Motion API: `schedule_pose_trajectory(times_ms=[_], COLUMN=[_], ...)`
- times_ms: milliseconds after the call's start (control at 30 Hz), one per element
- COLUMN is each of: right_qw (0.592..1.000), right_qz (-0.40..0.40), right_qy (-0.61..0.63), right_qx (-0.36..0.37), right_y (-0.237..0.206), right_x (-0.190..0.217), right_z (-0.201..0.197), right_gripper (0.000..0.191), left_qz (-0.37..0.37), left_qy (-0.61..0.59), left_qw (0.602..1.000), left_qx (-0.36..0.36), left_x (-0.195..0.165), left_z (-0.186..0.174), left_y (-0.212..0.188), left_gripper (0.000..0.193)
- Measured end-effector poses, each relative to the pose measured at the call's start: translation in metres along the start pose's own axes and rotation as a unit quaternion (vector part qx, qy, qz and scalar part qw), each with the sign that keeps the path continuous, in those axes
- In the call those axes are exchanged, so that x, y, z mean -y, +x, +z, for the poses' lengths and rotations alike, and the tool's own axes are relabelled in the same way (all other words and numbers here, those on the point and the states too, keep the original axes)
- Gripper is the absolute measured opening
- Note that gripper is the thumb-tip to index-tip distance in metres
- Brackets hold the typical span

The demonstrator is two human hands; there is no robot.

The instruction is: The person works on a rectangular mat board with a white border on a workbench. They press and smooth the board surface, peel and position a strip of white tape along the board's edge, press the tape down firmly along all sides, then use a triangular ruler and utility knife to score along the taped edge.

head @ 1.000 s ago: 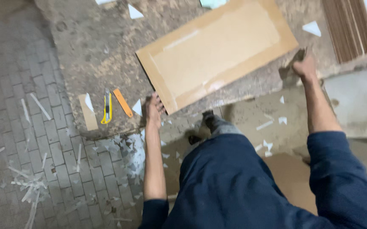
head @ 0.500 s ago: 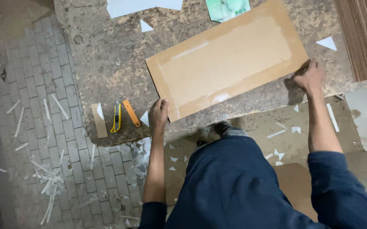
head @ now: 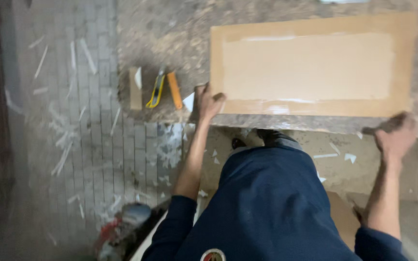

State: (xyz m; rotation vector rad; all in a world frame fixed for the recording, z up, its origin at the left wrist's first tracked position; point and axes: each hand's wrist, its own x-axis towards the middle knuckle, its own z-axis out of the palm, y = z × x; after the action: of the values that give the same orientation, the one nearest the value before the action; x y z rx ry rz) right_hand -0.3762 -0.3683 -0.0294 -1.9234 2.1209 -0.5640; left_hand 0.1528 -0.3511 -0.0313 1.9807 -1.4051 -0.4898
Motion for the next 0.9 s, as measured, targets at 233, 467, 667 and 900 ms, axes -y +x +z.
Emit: schedule_pose_trajectory(times_ms=[233,467,667,900], right_qw=[0.997,0.998,0.998,0.996], right_qz=[-0.059,-0.030,-0.055,-0.054], right_qy=[0.004,0.055,0.023,0.058], right_qx=[-0.039,-0.029,-0.037,-0.050], right_y=[-0.004,-0.002,-0.008,-0.012], right_x=[-0.011,-0.013,-0.009,0.001], right_z=[0.009,0.010,0.006,0.002], right_gripper=[0.032,0.029,0.024,0.035], left_qz=[-0.040,-0.079,-0.116,-0.126], left_qy=[0.144,0.200,0.154,0.119], left_qw=[0.984,0.973,0.981,0.985], left_qx=[-0.100,-0.079,-0.017,0.000], left_x=[0.033,0.041,0.042,0.039], left_z=[-0.036,-0.066,-0.073,-0.073], left_y=[-0.014,-0.005,-0.001,0.001], left_gripper=[0.059,0.063,0.065,0.058])
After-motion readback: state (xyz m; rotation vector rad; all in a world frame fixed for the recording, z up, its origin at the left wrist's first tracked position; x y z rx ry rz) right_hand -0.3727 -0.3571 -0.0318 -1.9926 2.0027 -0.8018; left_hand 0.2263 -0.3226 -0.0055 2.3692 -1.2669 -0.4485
